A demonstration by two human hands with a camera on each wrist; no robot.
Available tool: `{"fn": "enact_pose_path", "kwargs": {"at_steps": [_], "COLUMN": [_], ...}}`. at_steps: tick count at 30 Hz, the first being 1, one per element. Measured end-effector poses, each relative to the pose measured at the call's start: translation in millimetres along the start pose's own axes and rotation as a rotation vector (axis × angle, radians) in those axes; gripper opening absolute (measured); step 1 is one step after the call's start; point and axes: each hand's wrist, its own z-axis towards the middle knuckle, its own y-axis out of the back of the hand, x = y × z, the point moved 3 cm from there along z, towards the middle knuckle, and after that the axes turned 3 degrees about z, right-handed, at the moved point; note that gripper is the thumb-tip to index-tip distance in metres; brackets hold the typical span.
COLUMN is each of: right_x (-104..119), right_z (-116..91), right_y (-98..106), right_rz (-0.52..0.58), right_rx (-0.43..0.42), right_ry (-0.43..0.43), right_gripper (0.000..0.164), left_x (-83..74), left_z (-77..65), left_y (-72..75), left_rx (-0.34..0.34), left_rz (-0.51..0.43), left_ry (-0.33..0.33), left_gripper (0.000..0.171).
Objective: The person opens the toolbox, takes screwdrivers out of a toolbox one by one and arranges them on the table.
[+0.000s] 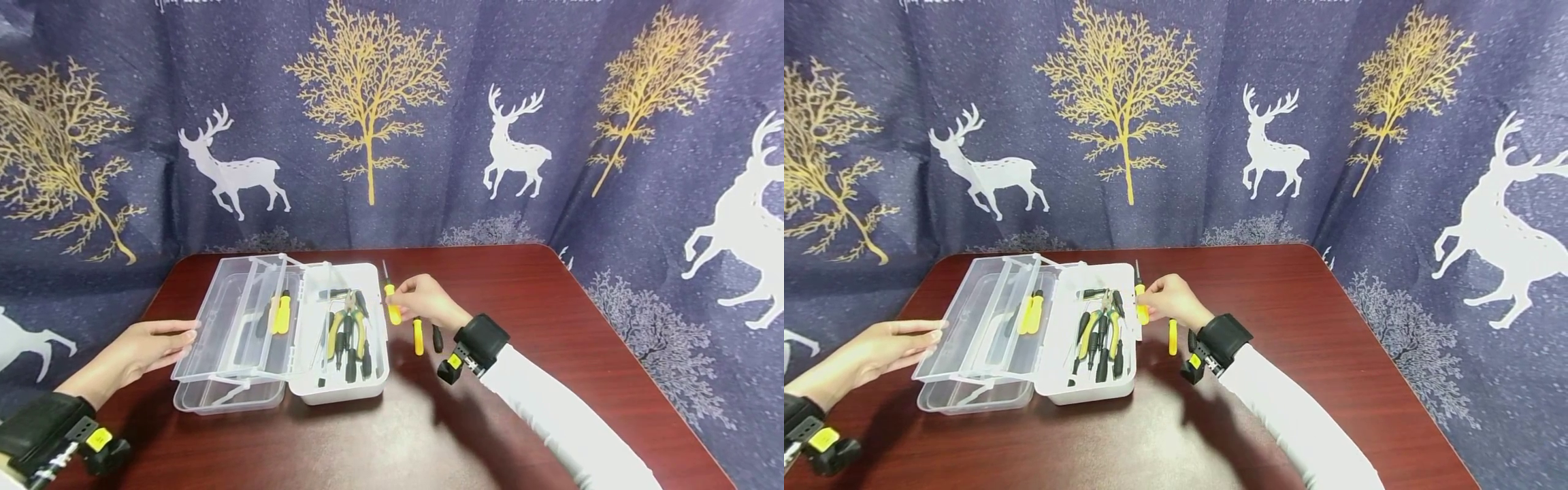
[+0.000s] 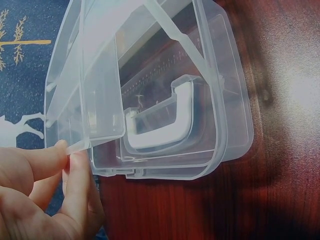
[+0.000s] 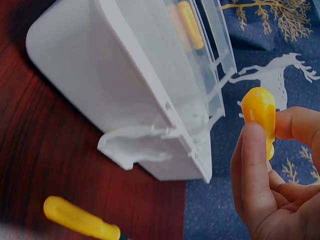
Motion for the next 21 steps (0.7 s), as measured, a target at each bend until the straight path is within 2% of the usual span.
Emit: {"fn": "enact_pose_path", "kwargs": {"at_steps": [21], "right_x": [-27.4], "right_z": [-13.5], "right_y": [43.7], "right_rz": [-0.004], "right_rx": [-0.046], "right_ry": [-0.044], "right_gripper": [0.023], "left_x": [3.0], "left_z": [-2.0], "left_y": [0.1], "left_rx": [-0.011], "left_rz": [-0.017], "left_ry": [-0.012], "left_gripper": [0.029]}}
